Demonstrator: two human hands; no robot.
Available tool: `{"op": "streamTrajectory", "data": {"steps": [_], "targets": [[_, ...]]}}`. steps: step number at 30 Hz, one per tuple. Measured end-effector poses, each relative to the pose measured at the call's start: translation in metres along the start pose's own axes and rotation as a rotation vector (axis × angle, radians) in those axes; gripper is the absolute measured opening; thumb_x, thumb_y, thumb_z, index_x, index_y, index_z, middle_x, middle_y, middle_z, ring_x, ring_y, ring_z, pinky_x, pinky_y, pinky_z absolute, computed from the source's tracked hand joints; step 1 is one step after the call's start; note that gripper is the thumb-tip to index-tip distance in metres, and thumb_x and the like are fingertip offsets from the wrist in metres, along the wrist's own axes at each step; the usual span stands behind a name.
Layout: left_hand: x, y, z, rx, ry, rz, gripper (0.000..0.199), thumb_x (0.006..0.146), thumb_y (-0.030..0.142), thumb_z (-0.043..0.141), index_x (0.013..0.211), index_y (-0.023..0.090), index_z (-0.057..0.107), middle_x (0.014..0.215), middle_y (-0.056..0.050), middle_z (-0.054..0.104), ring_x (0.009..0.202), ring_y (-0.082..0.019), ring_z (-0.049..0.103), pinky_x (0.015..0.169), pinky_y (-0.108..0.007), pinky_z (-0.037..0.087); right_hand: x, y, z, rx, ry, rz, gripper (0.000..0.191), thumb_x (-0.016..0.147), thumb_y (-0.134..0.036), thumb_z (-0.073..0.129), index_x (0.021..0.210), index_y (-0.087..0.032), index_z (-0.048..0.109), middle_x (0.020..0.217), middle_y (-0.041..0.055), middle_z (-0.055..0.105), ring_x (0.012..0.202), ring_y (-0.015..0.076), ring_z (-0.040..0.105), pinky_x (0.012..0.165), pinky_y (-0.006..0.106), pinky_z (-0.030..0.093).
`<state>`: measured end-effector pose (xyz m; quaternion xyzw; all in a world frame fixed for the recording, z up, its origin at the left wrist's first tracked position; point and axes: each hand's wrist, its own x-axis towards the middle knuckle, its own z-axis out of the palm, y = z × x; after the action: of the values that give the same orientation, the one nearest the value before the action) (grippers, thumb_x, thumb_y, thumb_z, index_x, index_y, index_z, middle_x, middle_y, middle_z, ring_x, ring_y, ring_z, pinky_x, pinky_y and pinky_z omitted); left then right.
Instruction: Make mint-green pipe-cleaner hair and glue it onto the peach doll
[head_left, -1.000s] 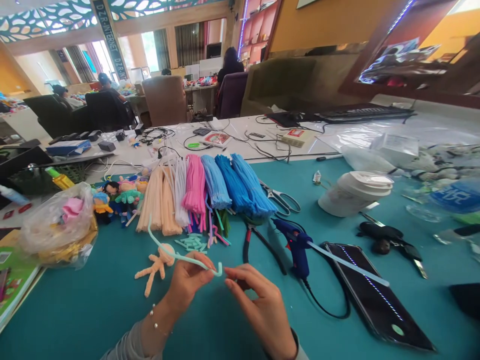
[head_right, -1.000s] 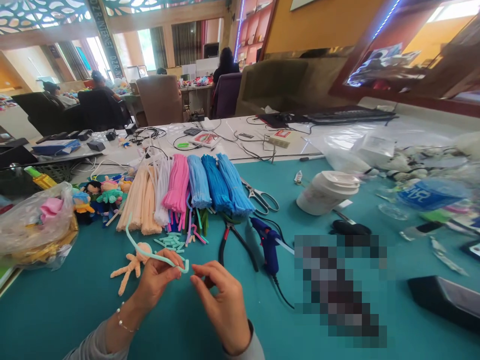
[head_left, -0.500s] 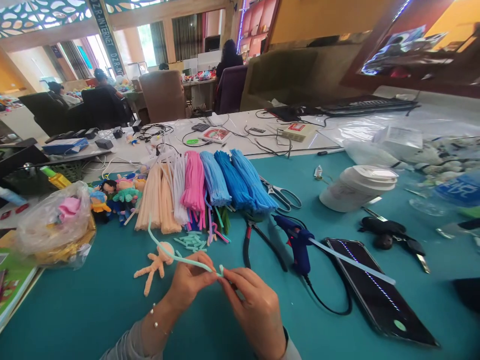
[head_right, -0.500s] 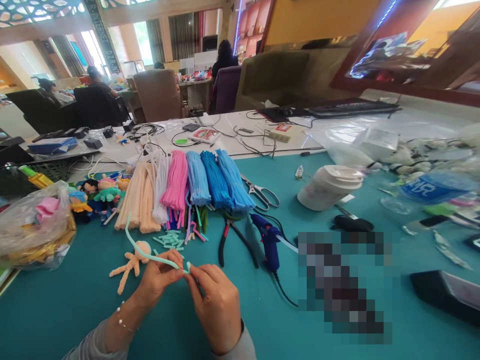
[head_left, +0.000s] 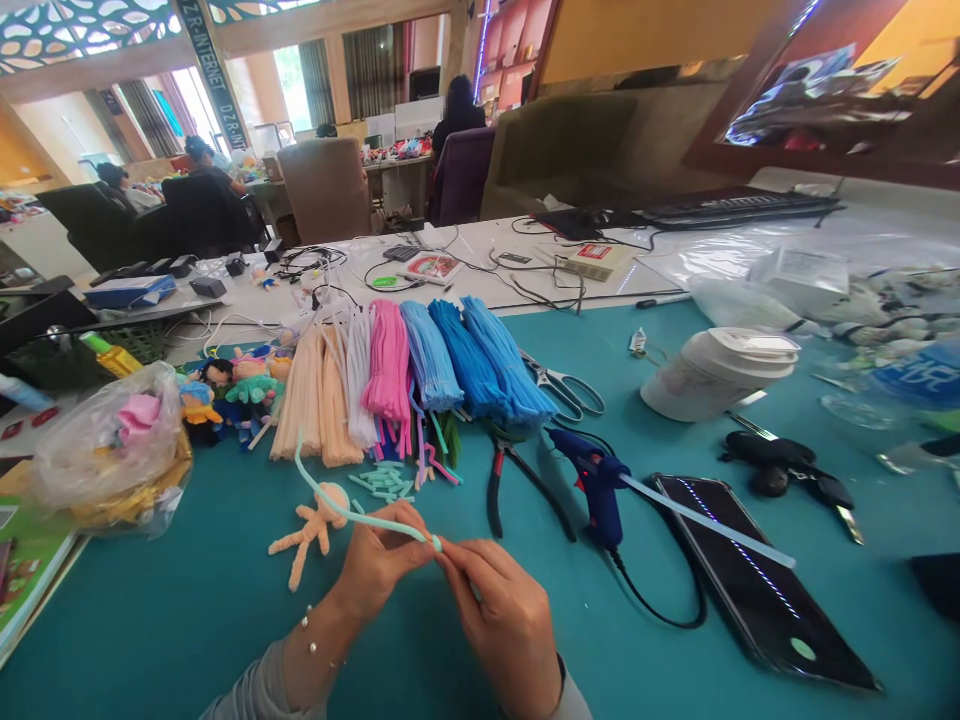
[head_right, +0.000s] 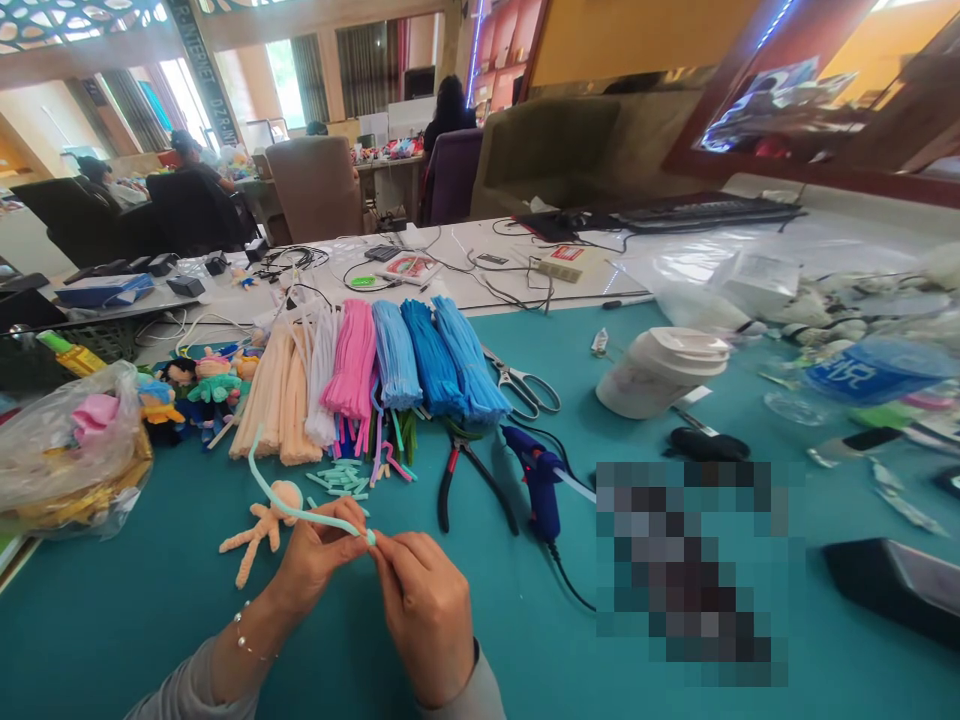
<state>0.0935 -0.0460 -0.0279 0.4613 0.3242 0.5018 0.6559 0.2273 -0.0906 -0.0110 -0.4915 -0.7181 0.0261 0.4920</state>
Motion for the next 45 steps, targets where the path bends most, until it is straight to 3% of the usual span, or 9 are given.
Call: {"op": "streamTrajectory", "data": {"steps": [11,19,24,29,35,45], "targets": [[0.004,0.007,0.0,-0.08,0.054,0.065,0.025,0.065,0.037,0.081,0.061,0.017,0.066,0.061,0.001,0.056,0.055,-0.011,0.048,0.052,-0.025,0.038,-0.001,-0.001,-0.001,0.126,-0.01,0.096,0.019,0.091,-0.016,0.053,0.083,-0.018,0.069,0.065,0.0045,0.066,0.058,0.0149,0.062,0.053,0.024,0.05],[0.002,0.007,-0.003,-0.051,0.029,-0.002,0.024,0.067,0.035,0.079,0.06,0.016,0.066,0.06,0.001,0.058,0.055,-0.011,0.05,0.055,-0.025,0.039,0.014,0.013,-0.023,0.482,-0.382,0.458,0.028,0.081,-0.043,0.066,0.088,-0.018,0.076,0.068,0.0038,0.064,0.059,0.0146,0.058,0.055,0.024,0.049],[0.001,0.008,-0.002,-0.04,-0.014,-0.054,0.027,0.064,0.037,0.081,0.061,0.015,0.067,0.059,0.0,0.058,0.055,-0.012,0.049,0.054,-0.025,0.039,0.033,0.015,-0.031,0.683,-0.525,0.644,0.022,0.072,-0.038,0.072,0.066,-0.017,0.073,0.059,-0.0008,0.055,0.053,0.0112,0.048,0.05,0.023,0.04],[0.001,0.008,-0.003,-0.033,-0.032,-0.057,0.024,0.065,0.035,0.081,0.061,0.015,0.068,0.06,0.0,0.058,0.056,-0.012,0.048,0.054,-0.025,0.038,0.039,0.014,-0.026,0.794,-0.622,0.747,0.019,0.066,-0.033,0.074,0.059,-0.017,0.066,0.052,-0.0036,0.052,0.049,0.0095,0.041,0.045,0.022,0.033],[0.001,0.006,-0.002,-0.059,-0.015,0.012,0.02,0.066,0.032,0.08,0.063,0.016,0.068,0.064,-0.001,0.06,0.061,-0.014,0.052,0.056,-0.026,0.04,0.031,0.017,-0.017,0.815,-0.576,0.766,0.026,0.068,-0.036,0.074,0.057,-0.016,0.061,0.051,-0.0043,0.05,0.048,0.0081,0.038,0.045,0.021,0.029],[-0.002,0.006,-0.004,-0.032,0.085,0.133,0.022,0.068,0.036,0.079,0.065,0.018,0.067,0.069,-0.001,0.057,0.061,-0.013,0.051,0.055,-0.026,0.042,0.024,0.013,-0.007,0.879,-0.304,0.752,0.04,0.067,-0.052,0.075,0.056,-0.016,0.061,0.058,-0.0028,0.049,0.053,0.0099,0.039,0.05,0.024,0.033]]}}
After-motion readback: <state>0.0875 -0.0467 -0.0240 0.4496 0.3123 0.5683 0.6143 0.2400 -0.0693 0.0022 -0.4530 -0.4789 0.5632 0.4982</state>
